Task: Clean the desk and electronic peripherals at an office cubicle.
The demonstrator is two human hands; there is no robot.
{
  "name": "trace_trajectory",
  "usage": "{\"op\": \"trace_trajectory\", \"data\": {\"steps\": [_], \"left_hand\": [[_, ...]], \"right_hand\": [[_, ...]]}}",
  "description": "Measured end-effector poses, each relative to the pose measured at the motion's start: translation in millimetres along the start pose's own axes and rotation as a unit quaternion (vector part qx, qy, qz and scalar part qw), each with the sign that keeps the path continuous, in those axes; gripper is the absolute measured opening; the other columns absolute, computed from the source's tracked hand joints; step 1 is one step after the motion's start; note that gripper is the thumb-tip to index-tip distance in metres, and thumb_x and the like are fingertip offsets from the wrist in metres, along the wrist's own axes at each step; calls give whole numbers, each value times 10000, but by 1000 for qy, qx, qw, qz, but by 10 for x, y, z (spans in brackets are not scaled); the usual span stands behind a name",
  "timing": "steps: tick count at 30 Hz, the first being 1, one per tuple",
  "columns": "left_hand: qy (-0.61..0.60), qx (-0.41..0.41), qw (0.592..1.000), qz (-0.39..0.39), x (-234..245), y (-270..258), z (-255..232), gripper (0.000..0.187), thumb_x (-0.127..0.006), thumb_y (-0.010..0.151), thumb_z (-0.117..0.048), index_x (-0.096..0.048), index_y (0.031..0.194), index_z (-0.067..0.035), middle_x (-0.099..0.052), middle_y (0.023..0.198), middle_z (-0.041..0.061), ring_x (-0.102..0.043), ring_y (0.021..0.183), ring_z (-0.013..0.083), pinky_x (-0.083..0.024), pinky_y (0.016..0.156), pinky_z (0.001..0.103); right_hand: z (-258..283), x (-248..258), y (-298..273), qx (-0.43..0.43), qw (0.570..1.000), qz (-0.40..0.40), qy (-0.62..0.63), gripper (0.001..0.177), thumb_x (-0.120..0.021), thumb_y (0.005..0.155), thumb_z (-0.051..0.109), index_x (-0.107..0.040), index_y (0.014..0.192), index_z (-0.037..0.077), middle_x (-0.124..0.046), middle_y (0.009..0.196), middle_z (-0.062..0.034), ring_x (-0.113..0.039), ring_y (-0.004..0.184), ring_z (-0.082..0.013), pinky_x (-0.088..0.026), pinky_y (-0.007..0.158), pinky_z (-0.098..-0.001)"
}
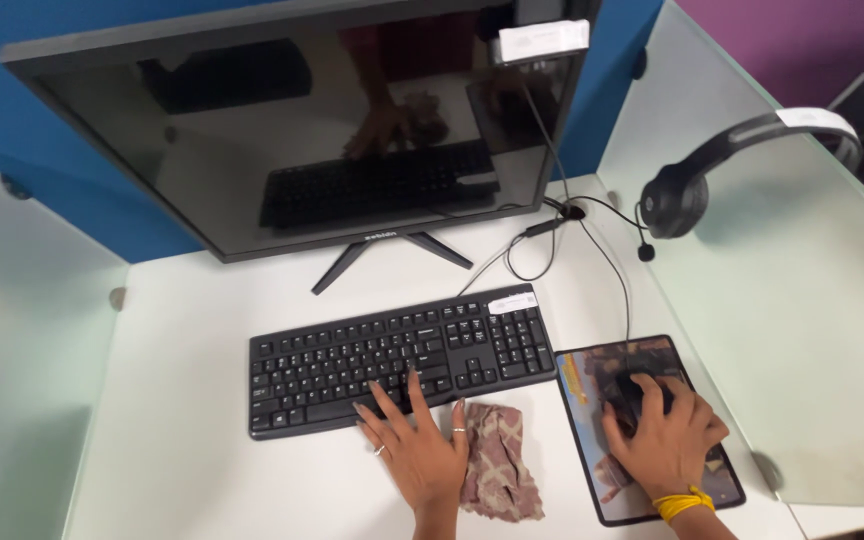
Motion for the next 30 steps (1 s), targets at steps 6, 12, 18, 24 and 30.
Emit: {"op": "trace_trajectory", "data": {"steps": [6,12,18,24,30], "left_hand": [[10,24,999,36,15,35,-30,806,-532,872,-641,-361,1554,-248,-179,1631,264,-119,1450,559,-169,1164,617],[5,40,999,21,-1,-19,-19,796,-518,884,-670,-356,1524,-226,-207,1595,266,-140,1464,545,-165,1192,602],[18,71,997,5,34,-13,-6,816,-533,866,-688,-358,1518,-229,-213,1597,248,-150,1468,538,-177,1194,589],[17,85,996,14,64,5,-10,828,-532,869,-699,-352,1521,-221,-209,1592,243,-135,1473,531,-167,1197,577],[10,79,996,38,67,42,-24,834,-540,864,-695,-346,1520,-218,-190,1601,243,-125,1475,514,-148,1206,568]], "right_hand": [[-58,-19,67,-7,999,22,31,599,-735,747,459,-649,1267,174,-547,1288,-158,-510,1183,-377,-385,984,-547],[33,78,80,101,981,33,161,542,-751,730,342,-634,1229,168,-553,1265,-165,-548,1104,-409,-452,982,-501],[-29,-42,52,92,980,54,169,620,-750,704,406,-621,1259,163,-554,1262,-148,-565,1146,-343,-423,986,-530],[-190,-262,-11,21,992,46,113,678,-737,717,437,-589,1326,177,-494,1347,-142,-536,1254,-358,-376,1052,-562],[-140,-233,-19,22,993,21,117,618,-708,798,453,-586,1360,227,-490,1361,-106,-531,1272,-318,-342,1136,-563]]}}
Point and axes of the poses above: each hand's wrist, its own y-axis towards the middle knuckle, its own x-axis out of the back of the hand, z = x × y, the point moved 4 cm from there along y, towards the middle knuckle
